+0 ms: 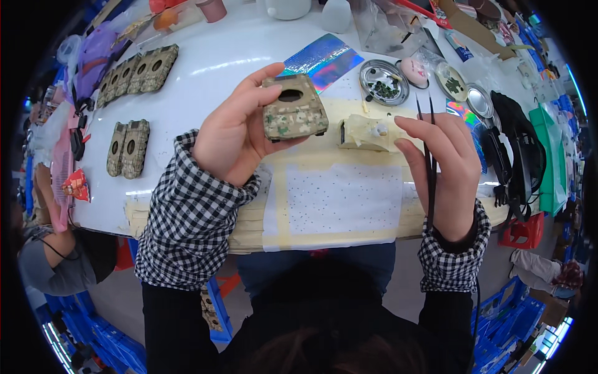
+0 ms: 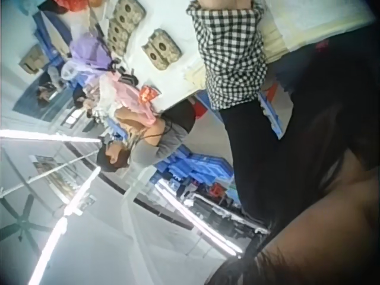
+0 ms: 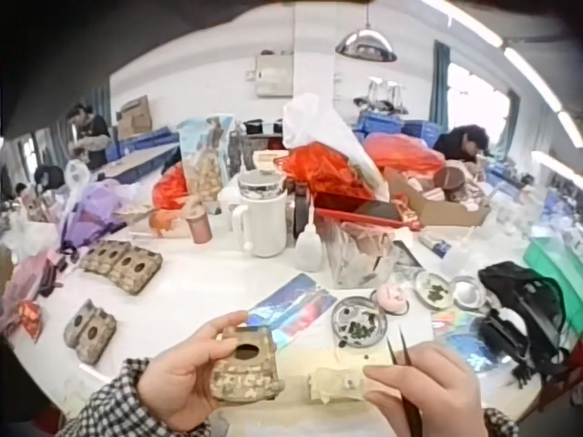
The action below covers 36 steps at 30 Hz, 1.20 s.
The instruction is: Applying paint and detailing small plastic toy tank models using a brush and tweezers.
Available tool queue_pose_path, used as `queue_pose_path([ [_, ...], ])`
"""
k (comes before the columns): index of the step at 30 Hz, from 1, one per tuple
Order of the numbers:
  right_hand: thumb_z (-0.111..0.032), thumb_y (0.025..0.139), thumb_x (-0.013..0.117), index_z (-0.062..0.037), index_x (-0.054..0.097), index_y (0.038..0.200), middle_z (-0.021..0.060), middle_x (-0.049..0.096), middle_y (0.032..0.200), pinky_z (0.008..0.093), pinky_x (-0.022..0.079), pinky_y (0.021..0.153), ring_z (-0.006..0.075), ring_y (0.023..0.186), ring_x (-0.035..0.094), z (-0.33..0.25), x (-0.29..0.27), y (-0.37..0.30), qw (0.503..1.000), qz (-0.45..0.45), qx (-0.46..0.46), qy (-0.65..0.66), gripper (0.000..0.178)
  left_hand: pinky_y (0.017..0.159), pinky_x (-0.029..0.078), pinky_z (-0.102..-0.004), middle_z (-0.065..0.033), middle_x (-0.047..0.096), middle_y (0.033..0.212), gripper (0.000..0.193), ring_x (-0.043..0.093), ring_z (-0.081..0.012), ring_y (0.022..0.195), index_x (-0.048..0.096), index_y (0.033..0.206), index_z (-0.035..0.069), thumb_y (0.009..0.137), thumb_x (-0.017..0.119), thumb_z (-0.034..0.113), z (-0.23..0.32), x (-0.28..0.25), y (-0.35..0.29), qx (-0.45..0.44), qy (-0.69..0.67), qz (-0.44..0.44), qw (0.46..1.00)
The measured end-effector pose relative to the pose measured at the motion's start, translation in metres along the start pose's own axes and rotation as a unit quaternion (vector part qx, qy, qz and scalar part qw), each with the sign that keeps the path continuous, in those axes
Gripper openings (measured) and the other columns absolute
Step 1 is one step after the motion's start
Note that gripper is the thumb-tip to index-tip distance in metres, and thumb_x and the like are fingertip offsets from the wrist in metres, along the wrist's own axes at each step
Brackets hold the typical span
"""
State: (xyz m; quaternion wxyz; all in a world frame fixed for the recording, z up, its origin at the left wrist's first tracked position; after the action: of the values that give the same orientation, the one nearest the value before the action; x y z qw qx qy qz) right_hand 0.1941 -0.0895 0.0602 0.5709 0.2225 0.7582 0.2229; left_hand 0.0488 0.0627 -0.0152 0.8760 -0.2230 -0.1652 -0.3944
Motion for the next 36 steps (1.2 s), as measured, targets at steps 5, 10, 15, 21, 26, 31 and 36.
queue_pose_path([
  [5, -0.007, 0.068, 0.076, -0.0042, 0.065, 0.089, 0.0087, 0.053, 0.074, 0.0358, 0.045, 0.065, 0.0264, 0.075, 0.055, -0.004, 0.012, 0.009, 1.0, -0.006, -0.006, -0.002, 0.024, 0.081, 0.056, -0.0331, -0.0222, 0.051, 0.129, 0.049, 0.062, -0.0363, 0.105, 0.027, 0.143, 0.007, 0.097, 0.038, 0.021, -0.004, 0.007, -0.002, -0.031, -0.037, -0.036, 0.998],
  [10, -0.006, 0.068, 0.076, -0.0038, 0.064, 0.083, 0.0083, 0.053, 0.072, 0.0358, 0.044, 0.063, 0.026, 0.073, 0.055, -0.004, 0.018, 0.008, 1.0, 0.0, -0.009, -0.001, 0.019, 0.085, 0.055, -0.0374, -0.0225, 0.051, 0.129, 0.05, 0.062, -0.0387, 0.104, 0.026, 0.142, 0.006, 0.097, 0.038, 0.02, -0.006, 0.007, -0.004, -0.038, -0.043, -0.047, 0.997],
  [15, -0.004, 0.068, 0.077, -0.004, 0.066, 0.085, 0.0081, 0.055, 0.073, 0.0338, 0.044, 0.062, 0.0248, 0.071, 0.055, -0.005, -0.003, 0.011, 0.999, 0.048, -0.015, 0.004, 0.02, 0.082, 0.056, -0.0355, -0.0224, 0.051, 0.129, 0.049, 0.063, -0.0375, 0.102, 0.027, 0.142, 0.007, 0.096, 0.039, 0.02, -0.008, 0.012, -0.004, -0.041, -0.06, -0.039, 0.997],
  [21, -0.003, 0.077, 0.072, -0.0013, 0.066, 0.09, 0.007, 0.062, 0.079, 0.0293, 0.043, 0.065, 0.0189, 0.072, 0.056, -0.011, -0.022, 0.018, 0.972, 0.12, 0.01, 0.201, 0.014, 0.082, 0.055, -0.0353, -0.0215, 0.051, 0.128, 0.049, 0.064, -0.0341, 0.099, 0.029, 0.143, 0.008, 0.096, 0.039, 0.021, -0.01, 0.013, -0.006, -0.043, -0.06, -0.045, 0.996],
  [26, -0.011, 0.088, 0.063, 0.0002, 0.062, 0.094, 0.0093, 0.063, 0.087, 0.0273, 0.041, 0.075, 0.0157, 0.078, 0.054, -0.016, -0.011, 0.028, 0.956, 0.077, -0.002, 0.282, 0.013, 0.084, 0.055, -0.0368, -0.021, 0.052, 0.127, 0.05, 0.064, -0.0341, 0.099, 0.028, 0.143, 0.007, 0.096, 0.04, 0.021, -0.011, 0.02, -0.009, -0.051, -0.075, -0.057, 0.994],
  [31, -0.004, 0.085, 0.067, -0.0014, 0.061, 0.092, 0.0046, 0.062, 0.08, 0.0259, 0.038, 0.066, 0.0136, 0.07, 0.048, -0.009, 0.009, 0.022, 0.924, 0.097, 0.028, 0.37, 0.009, 0.091, 0.052, -0.0428, -0.0184, 0.052, 0.126, 0.051, 0.061, -0.0336, 0.104, 0.027, 0.142, 0.004, 0.095, 0.039, 0.019, -0.015, 0.022, -0.009, -0.06, -0.074, -0.069, 0.993],
  [36, -0.016, 0.096, 0.053, -0.0015, 0.054, 0.095, 0.0089, 0.065, 0.083, 0.0258, 0.041, 0.075, 0.0122, 0.076, 0.052, -0.017, 0.019, 0.023, 0.945, 0.027, 0.023, 0.325, 0.014, 0.094, 0.049, -0.0479, -0.0168, 0.049, 0.13, 0.05, 0.056, -0.0284, 0.113, 0.027, 0.141, 0.003, 0.095, 0.039, 0.016, -0.018, 0.02, -0.01, -0.054, -0.081, -0.067, 0.993],
])
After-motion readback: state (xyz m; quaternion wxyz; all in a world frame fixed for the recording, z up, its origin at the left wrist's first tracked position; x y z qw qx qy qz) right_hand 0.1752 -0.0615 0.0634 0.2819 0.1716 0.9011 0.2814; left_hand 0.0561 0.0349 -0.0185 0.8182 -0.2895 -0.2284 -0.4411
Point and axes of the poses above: each hand's wrist, its own y-axis towards the middle knuckle, its own x-axis out of the palm, z = x × y, the point moved 7 cm from there along y, towards the middle knuckle
